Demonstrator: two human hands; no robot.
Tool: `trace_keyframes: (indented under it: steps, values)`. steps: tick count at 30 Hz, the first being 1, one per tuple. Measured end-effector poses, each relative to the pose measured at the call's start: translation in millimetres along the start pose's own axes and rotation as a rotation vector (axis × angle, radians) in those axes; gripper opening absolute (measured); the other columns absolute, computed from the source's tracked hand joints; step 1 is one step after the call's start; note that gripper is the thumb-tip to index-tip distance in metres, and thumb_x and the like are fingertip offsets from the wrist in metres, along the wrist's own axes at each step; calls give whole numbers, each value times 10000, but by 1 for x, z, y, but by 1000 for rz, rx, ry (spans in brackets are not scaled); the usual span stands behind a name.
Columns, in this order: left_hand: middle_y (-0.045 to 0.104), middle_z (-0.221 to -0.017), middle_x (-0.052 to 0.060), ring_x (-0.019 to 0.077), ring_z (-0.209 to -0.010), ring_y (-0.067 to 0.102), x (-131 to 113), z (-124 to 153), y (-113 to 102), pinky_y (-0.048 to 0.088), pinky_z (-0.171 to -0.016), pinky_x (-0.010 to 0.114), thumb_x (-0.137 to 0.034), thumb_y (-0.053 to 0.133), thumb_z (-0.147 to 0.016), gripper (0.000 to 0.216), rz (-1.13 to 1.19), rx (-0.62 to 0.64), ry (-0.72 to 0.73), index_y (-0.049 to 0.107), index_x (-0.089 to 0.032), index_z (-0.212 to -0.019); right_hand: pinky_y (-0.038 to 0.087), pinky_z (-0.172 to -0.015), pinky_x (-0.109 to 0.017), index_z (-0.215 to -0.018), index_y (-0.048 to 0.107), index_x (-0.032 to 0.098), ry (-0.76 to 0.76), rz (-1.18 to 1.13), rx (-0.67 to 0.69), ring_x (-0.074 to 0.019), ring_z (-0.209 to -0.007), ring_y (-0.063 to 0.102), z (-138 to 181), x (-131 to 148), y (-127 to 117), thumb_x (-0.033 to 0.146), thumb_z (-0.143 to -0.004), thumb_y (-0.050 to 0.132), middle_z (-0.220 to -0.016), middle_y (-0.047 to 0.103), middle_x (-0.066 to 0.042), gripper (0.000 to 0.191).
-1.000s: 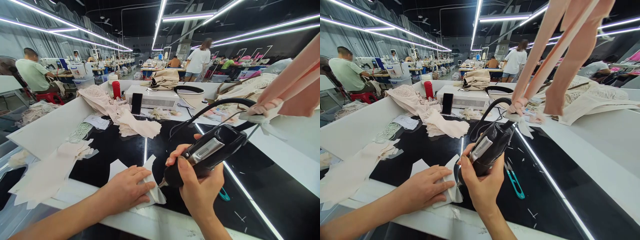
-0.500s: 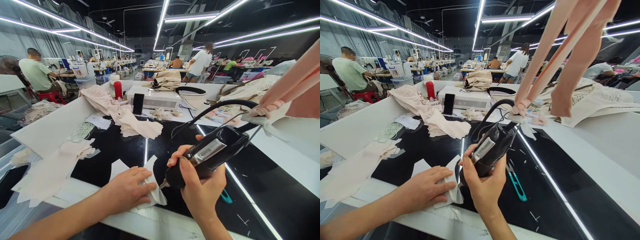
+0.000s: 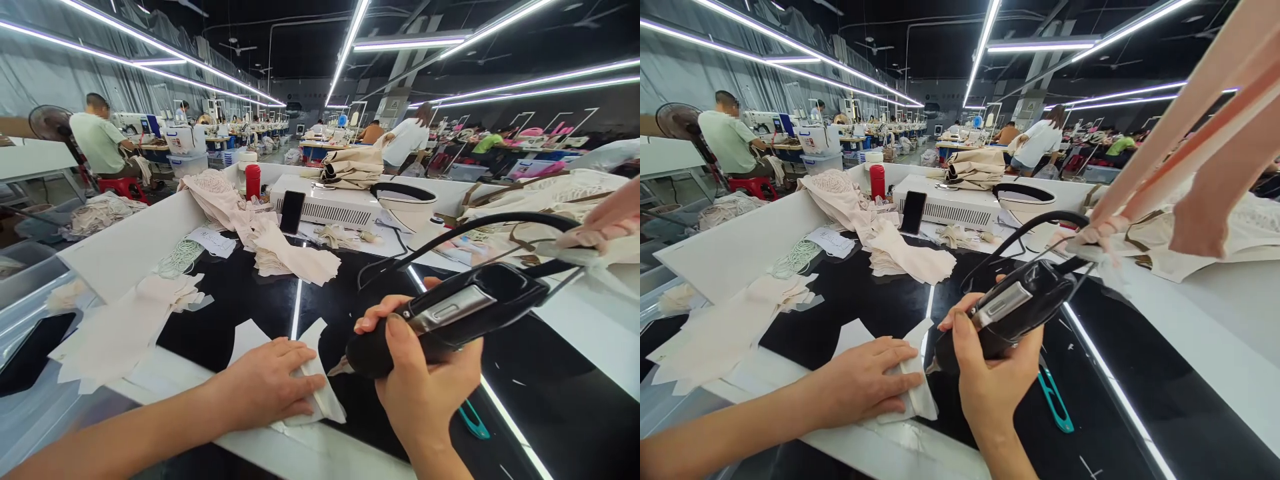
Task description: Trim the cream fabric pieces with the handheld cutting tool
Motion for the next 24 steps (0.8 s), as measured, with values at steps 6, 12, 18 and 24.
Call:
trace_keyframes:
  steps: [6,12,18,24]
  values:
    - [656,-1308,150,273,-1226,644,-1,-3,-1,521,-1082,397,-407,689,-998,365,9,-1,-2,629,-192,-1288,577,-585,-310,-1239,600,282,-18,2,29,-132,-563,622,-1,-4,5,310,-833,821,-785,662,58,463]
    - [648,-1307,152,284,-1234,644,-2,-2,-1,535,-1076,423,-380,704,-988,334,44,-19,-3,634,-184,-1250,584,-581,-317,-1250,579,269,-40,13,59,-133,-561,631,0,-5,7,294,-862,789,-802,668,48,441]
    - [650,-1303,153,303,-1213,659,-2,-2,-6,567,-1036,443,-334,729,-970,320,42,-21,-9,640,-174,-1232,571,-580,-298,-1150,583,281,-39,-5,34,-122,-578,632,-3,-10,10,276,-852,788,-814,674,63,361]
    - [670,-1308,140,299,-1192,673,-11,2,-1,573,-1041,447,-374,750,-955,374,-7,-59,-49,629,-181,-1252,566,-570,-288,-992,580,264,-46,21,59,-117,-569,643,-2,-11,11,222,-865,755,-817,682,64,220]
Point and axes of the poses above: each hand's wrist, its own z-axis away from the middle knuckle, its own y-axis out of the palm, x = y × z, the point moved 3 cm from there along -z, towards the middle knuckle
